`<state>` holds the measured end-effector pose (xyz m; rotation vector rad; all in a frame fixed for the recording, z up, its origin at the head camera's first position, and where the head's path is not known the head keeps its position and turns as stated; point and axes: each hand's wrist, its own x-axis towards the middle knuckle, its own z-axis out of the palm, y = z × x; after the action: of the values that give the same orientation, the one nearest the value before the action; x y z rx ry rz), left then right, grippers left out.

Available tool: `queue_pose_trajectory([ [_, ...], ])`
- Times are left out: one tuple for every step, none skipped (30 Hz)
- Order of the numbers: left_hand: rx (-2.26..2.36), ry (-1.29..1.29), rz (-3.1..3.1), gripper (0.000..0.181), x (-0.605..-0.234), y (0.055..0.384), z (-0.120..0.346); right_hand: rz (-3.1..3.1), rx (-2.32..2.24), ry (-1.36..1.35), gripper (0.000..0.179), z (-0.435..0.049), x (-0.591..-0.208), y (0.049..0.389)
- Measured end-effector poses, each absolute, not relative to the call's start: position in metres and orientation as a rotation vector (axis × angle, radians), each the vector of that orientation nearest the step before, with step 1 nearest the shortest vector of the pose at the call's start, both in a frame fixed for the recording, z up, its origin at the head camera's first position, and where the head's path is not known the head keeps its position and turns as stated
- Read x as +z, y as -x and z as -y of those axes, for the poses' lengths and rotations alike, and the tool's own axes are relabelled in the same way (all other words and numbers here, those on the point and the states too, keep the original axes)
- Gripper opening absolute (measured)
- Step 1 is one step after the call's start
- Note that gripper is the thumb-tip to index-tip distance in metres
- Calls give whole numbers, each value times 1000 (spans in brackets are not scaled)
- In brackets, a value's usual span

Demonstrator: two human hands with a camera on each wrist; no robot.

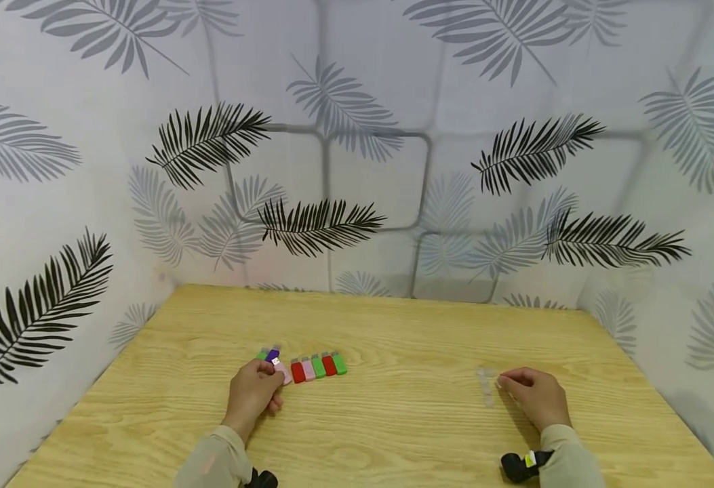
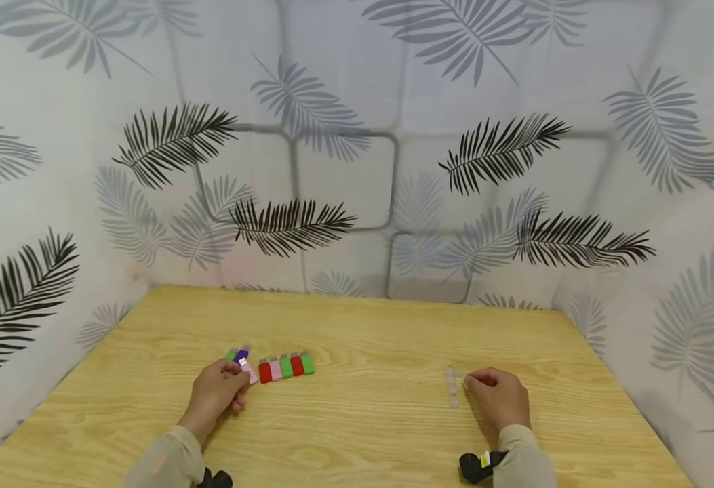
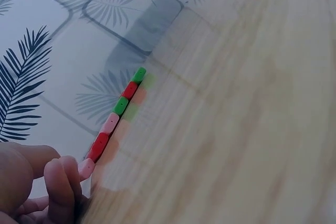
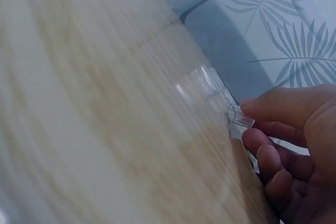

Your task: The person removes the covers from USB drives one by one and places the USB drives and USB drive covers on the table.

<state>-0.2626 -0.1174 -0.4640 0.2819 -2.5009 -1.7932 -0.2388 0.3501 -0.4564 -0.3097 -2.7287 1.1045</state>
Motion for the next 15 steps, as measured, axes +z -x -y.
queue_pose_trajectory([
  [-1793,-283,2499,20,-464,262,117,2731,1094,307,32,-350,-456,239],
  [-1793,-284,2500,20,-464,262,117,2732,1089,305,32,-350,-457,239],
  [-1792,-285,2500,20,-464,262,116,2733,1085,303,32,-350,-457,239],
  [-1795,-285,2499,21,-464,262,116,2734,1082,304,32,-350,-457,239],
  [-1799,-285,2499,21,-464,262,116,2735,1080,307,33,-350,-457,239],
  [-1802,-283,2496,21,-465,262,116,2737,1080,311,33,-350,-458,239],
  [-1807,-285,2491,22,-465,262,115,2740,1082,315,34,-349,-458,238],
  [-1809,-287,2492,22,-465,262,115,2742,1085,318,34,-349,-458,238],
  [-1806,-288,2493,22,-466,262,115,2744,1084,320,35,-349,-458,238],
  [-1804,-288,2493,22,-466,262,116,2747,1085,324,35,-349,-458,238],
  [-1802,-286,2493,23,-466,262,116,2751,1085,325,35,-349,-457,238],
  [-1794,-283,2495,23,-466,262,116,2754,1084,326,36,-348,-457,238],
  [-1784,-284,2500,23,-465,261,116,2757,1081,328,36,-348,-457,238],
  [-1776,-281,2506,23,-465,261,117,2759,1078,330,36,-347,-457,238],
  [-1772,-278,2506,23,-465,261,117,2760,1073,332,36,-346,-457,239],
])
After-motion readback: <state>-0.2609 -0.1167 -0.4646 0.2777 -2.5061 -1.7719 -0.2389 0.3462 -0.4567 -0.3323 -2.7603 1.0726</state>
